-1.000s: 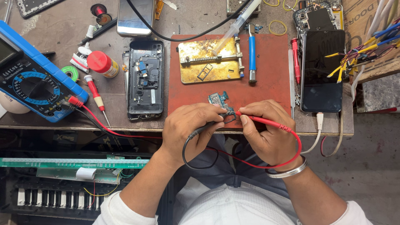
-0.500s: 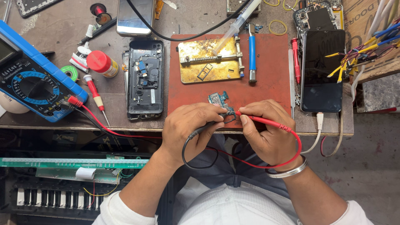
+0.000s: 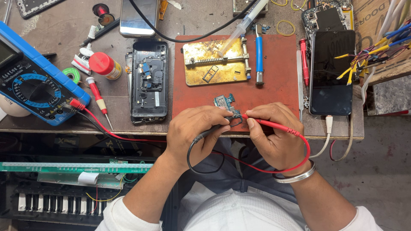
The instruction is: The person holds a disassembled phone motherboard on the workbench and probes its components with the red and black multimeter leads, repositioning the probes on different points of the board while reading the multimeter display. Disassembled phone bodies and repair tools surround the work area.
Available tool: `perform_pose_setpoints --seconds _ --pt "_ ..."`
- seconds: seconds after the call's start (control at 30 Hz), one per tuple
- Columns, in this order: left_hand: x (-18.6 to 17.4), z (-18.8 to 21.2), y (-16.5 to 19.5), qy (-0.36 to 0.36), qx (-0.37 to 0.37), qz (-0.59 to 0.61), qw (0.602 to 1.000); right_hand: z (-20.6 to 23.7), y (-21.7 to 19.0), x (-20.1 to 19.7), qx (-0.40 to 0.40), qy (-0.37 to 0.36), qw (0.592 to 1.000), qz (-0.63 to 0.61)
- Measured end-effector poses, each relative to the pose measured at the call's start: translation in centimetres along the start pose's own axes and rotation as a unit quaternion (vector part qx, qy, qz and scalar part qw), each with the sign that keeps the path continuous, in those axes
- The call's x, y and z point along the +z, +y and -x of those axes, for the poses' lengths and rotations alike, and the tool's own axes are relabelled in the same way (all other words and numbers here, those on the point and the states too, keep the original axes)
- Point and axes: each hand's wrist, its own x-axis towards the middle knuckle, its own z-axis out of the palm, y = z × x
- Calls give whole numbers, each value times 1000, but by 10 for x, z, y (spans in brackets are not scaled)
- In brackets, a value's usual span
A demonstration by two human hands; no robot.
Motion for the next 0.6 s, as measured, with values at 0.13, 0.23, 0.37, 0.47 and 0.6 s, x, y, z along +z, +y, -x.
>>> perform_pose_setpoints --seconds 0.13,0.23,0.37,0.47,0.6 --pt "0 0 0 2 -1 -4 1000 0 0 0 -2 0 1000 -1" --pt "1 1 0 4 0 -8 1000 0 -1 0 -1 0 1000 4" --pt "0 1 0 3 1 -3 1000 0 0 -1 0 -1 1000 5" --pt "0 0 0 2 3 -4 1000 0 0 0 -1 1 1000 3" --pt "0 0 0 2 2 -4 1000 0 0 0 -2 3 1000 1"
